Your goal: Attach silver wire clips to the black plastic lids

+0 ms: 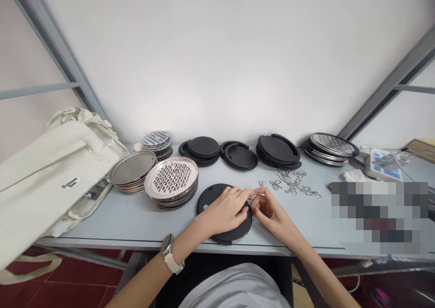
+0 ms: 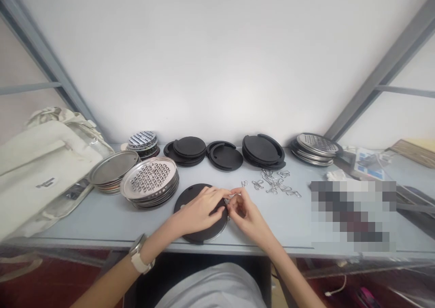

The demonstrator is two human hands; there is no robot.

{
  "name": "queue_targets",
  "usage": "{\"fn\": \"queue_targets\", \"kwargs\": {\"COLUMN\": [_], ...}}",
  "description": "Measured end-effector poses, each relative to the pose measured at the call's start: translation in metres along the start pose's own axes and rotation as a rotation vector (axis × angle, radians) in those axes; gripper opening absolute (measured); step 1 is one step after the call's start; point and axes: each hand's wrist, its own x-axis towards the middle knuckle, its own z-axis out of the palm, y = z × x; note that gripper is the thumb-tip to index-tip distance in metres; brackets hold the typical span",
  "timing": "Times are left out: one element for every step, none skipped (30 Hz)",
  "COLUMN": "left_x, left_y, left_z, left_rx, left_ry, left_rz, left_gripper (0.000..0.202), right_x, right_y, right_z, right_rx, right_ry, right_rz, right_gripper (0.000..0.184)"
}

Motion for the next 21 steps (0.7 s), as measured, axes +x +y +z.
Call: {"fn": "queue_targets", "kwargs": {"left_x": [0.0, 0.0, 0.0, 0.0, 0.0, 0.0, -0.0001, -0.0002, -0.0003, -0.0005, -0.0006, -0.0008, -0.0009, -0.001, -0.0011, -0.0011, -0.0011, -0.0011, -0.001, -0.001, -0.001], "left_y": [-0.0002, -0.0005, -0.0007, -0.0009, -0.001, -0.001, -0.0009, -0.0008, -0.0006, -0.0004, -0.0003, -0.0002, -0.0002, -0.0002, -0.0003, -0.0004, -0.0004, -0.0004, -0.0003, -0.0002, 0.0], "left_z": [0.0002, 0.0003, 0.0004, 0.0003, 0.0002, 0.0001, 0.0, -0.0001, -0.0001, 0.0, 0.0, 0.0002, 0.0003, 0.0005, 0.0006, 0.0006, 0.0006, 0.0005, 0.0003, 0.0001, -0.0001], "left_rx": [0.004, 0.006, 0.007, 0.008, 0.008, 0.009, 0.009, 0.01, 0.011, 0.011, 0.01, 0.01, 0.009, 0.008, 0.008, 0.009, 0.009, 0.011, 0.012, 0.014, 0.017], "left_ry": [0.001, 0.001, 0.002, 0.001, 0.0, 0.0, 0.0, 0.002, 0.005, 0.006, 0.007, 0.007, 0.006, 0.007, 0.006, 0.005, 0.003, 0.002, 0.0, -0.001, -0.002], "left_rz": [0.0, 0.0, 0.0, 0.0, 0.0, 0.001, 0.001, 0.0, -0.003, -0.007, -0.009, -0.01, -0.01, -0.009, -0.008, -0.006, -0.003, 0.0, 0.004, 0.006, 0.007], "left_gripper": [0.031, 0.031, 0.03, 0.029, 0.029, 0.029, 0.029, 0.03, 0.03, 0.03, 0.03, 0.029, 0.029, 0.029, 0.029, 0.029, 0.029, 0.029, 0.028, 0.028, 0.028], "right_x": [0.0001, 0.0002, 0.0002, 0.0002, 0.0001, 0.0, -0.0001, -0.0002, -0.0003, -0.0004, -0.0004, -0.0005, -0.0005, -0.0004, -0.0004, -0.0003, -0.0002, -0.0001, -0.0001, -0.0001, -0.0001], "right_y": [0.0002, 0.0005, 0.0007, 0.001, 0.0012, 0.0014, 0.0015, 0.0017, 0.0018, 0.0021, 0.0024, 0.0029, 0.0034, 0.0039, 0.0045, 0.005, 0.0053, 0.0055, 0.0056, 0.0056, 0.0057], "right_z": [-0.0001, -0.0002, -0.0003, -0.0004, -0.0005, -0.0006, -0.0007, -0.0008, -0.0008, -0.0008, -0.0009, -0.001, -0.0011, -0.0012, -0.0013, -0.0014, -0.0015, -0.0015, -0.0015, -0.0015, -0.0015], "right_rx": [-0.001, -0.001, -0.003, -0.003, -0.003, -0.003, -0.005, -0.008, -0.012, -0.015, -0.018, -0.019, -0.018, -0.015, -0.011, -0.008, -0.005, -0.004, -0.004, -0.008, -0.011], "right_ry": [0.003, 0.005, 0.007, 0.009, 0.01, 0.011, 0.012, 0.015, 0.017, 0.021, 0.024, 0.025, 0.026, 0.025, 0.025, 0.024, 0.024, 0.026, 0.027, 0.028, 0.028], "right_rz": [-0.002, -0.004, -0.004, -0.004, -0.004, -0.002, 0.0, 0.004, 0.006, 0.009, 0.013, 0.016, 0.018, 0.019, 0.022, 0.024, 0.025, 0.026, 0.028, 0.031, 0.034], "right_gripper": [0.021, 0.021, 0.021, 0.02, 0.02, 0.02, 0.02, 0.019, 0.019, 0.02, 0.02, 0.021, 0.021, 0.022, 0.022, 0.022, 0.022, 0.022, 0.022, 0.022, 0.023]}}
